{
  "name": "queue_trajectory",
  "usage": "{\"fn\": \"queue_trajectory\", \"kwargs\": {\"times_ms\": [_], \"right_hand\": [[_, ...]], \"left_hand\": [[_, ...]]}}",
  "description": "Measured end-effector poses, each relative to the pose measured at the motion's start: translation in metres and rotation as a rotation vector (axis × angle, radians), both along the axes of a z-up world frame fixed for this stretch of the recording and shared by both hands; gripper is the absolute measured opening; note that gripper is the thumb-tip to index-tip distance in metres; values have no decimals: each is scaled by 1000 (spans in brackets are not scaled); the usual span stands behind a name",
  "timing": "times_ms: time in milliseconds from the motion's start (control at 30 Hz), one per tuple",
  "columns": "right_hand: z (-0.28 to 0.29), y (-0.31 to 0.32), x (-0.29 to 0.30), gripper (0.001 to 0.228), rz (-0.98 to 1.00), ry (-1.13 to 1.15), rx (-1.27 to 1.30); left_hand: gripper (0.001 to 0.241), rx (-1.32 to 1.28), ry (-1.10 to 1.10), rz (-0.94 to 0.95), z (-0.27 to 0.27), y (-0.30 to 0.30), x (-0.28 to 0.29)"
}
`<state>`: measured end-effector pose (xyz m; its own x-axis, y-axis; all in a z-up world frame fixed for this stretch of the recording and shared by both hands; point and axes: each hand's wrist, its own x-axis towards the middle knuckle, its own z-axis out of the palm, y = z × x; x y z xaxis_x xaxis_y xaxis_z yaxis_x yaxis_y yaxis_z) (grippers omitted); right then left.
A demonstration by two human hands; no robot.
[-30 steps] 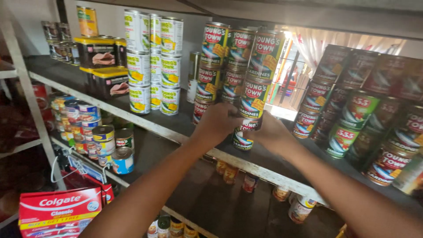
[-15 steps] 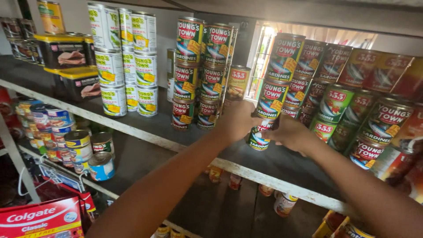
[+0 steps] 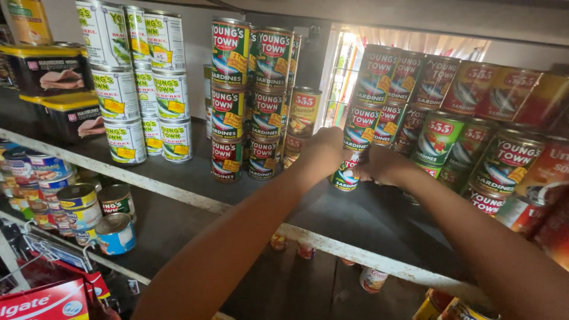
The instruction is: Organizing and stacking canned sardine and squid cans on grocery store shelves.
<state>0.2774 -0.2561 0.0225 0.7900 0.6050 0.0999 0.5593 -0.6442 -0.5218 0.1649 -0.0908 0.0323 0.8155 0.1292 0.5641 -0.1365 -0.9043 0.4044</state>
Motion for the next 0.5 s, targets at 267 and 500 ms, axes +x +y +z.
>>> {"fn": "queue_trajectory", "kwargs": {"times_ms": [267, 500], "right_hand": [[-1, 0, 8, 33, 46, -233, -85], [3, 0, -27, 31, -2, -260, -35]], "left_hand": [[42, -65, 82, 58, 4, 4, 34], [41, -89, 2, -52, -22, 17, 33]]}}
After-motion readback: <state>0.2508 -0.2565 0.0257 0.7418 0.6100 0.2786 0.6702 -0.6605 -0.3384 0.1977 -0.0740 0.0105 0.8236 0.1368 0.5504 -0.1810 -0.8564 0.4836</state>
